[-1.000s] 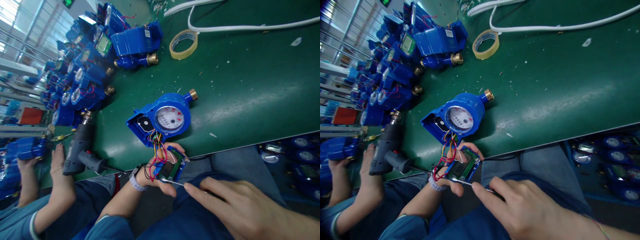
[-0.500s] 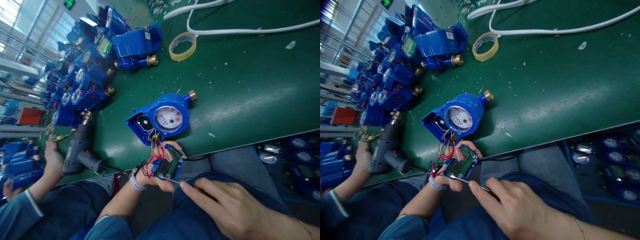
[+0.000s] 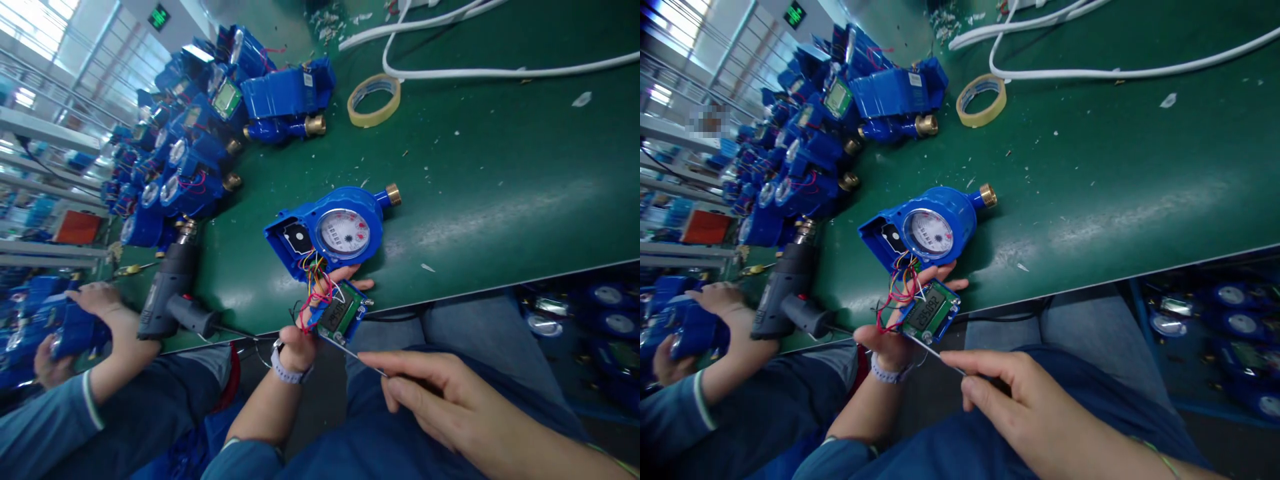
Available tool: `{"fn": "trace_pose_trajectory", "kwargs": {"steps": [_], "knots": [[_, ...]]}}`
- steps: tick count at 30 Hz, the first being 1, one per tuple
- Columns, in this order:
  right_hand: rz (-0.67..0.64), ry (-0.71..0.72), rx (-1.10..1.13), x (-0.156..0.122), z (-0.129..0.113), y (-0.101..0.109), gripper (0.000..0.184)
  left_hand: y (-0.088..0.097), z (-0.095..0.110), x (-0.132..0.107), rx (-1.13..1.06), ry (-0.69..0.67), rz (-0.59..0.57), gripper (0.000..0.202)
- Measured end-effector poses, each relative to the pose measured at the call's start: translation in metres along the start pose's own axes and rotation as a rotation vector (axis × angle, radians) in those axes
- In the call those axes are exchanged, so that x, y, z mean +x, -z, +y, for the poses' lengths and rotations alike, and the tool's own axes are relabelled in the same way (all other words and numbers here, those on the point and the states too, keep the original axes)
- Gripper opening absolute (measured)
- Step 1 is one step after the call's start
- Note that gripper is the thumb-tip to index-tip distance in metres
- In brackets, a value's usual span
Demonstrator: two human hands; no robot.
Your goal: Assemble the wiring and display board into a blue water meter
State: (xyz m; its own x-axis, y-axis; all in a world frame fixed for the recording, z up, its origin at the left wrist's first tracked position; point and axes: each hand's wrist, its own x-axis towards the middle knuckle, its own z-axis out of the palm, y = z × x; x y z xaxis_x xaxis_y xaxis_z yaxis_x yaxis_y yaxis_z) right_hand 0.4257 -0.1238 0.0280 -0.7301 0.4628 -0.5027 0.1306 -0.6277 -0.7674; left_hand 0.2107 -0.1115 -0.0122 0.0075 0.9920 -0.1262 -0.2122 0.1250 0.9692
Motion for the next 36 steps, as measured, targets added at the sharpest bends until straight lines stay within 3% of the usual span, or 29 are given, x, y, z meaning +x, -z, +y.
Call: {"fn": "trace_pose_trajectory", "kwargs": {"steps": [4, 10, 16, 18, 20, 24, 26, 28, 32, 34, 36], "knots": [[0.048, 0.083, -0.215, -0.002, -0.001, 0.002, 0.04, -0.021, 0.018, -0.004, -0.141, 0.098, 0.159, 0.094], [0.013, 0.285, -0.377, -0.003, -0.003, 0.004, 0.043, -0.037, 0.019, 0.001, -0.164, 0.011, 0.299, 0.091], [-0.14, 0.023, -0.062, 0.0, -0.001, 0.011, 0.045, -0.037, 0.005, 0.002, -0.099, -0.077, 0.325, 0.084], [-0.082, 0.109, -0.175, 0.001, -0.003, 0.012, 0.041, -0.038, 0.003, 0.002, -0.108, -0.097, 0.347, 0.081], [-0.003, 0.281, -0.388, 0.002, -0.002, 0.012, 0.039, -0.041, 0.001, 0.001, -0.123, -0.126, 0.37, 0.077], [0.129, 0.629, -0.881, 0.005, 0.013, 0.008, 0.051, -0.042, -0.003, 0.001, -0.156, -0.126, 0.398, 0.07], [0.171, 0.706, -0.997, 0.006, 0.021, 0.005, 0.055, -0.042, -0.005, 0.001, -0.177, -0.123, 0.397, 0.067], [0.153, 0.655, -0.849, 0.009, 0.023, 0.0, 0.05, -0.042, -0.006, 0.002, -0.194, -0.132, 0.395, 0.065], [0.067, 0.391, -0.354, 0.014, 0.015, -0.008, 0.037, -0.044, -0.005, 0.004, -0.169, -0.148, 0.434, 0.062], [0.086, 0.459, -0.375, 0.014, 0.015, -0.009, 0.038, -0.045, -0.005, 0.005, -0.146, -0.165, 0.454, 0.06], [0.129, 0.599, -0.543, 0.013, 0.019, -0.009, 0.042, -0.046, -0.006, 0.005, -0.138, -0.187, 0.459, 0.059]]}}
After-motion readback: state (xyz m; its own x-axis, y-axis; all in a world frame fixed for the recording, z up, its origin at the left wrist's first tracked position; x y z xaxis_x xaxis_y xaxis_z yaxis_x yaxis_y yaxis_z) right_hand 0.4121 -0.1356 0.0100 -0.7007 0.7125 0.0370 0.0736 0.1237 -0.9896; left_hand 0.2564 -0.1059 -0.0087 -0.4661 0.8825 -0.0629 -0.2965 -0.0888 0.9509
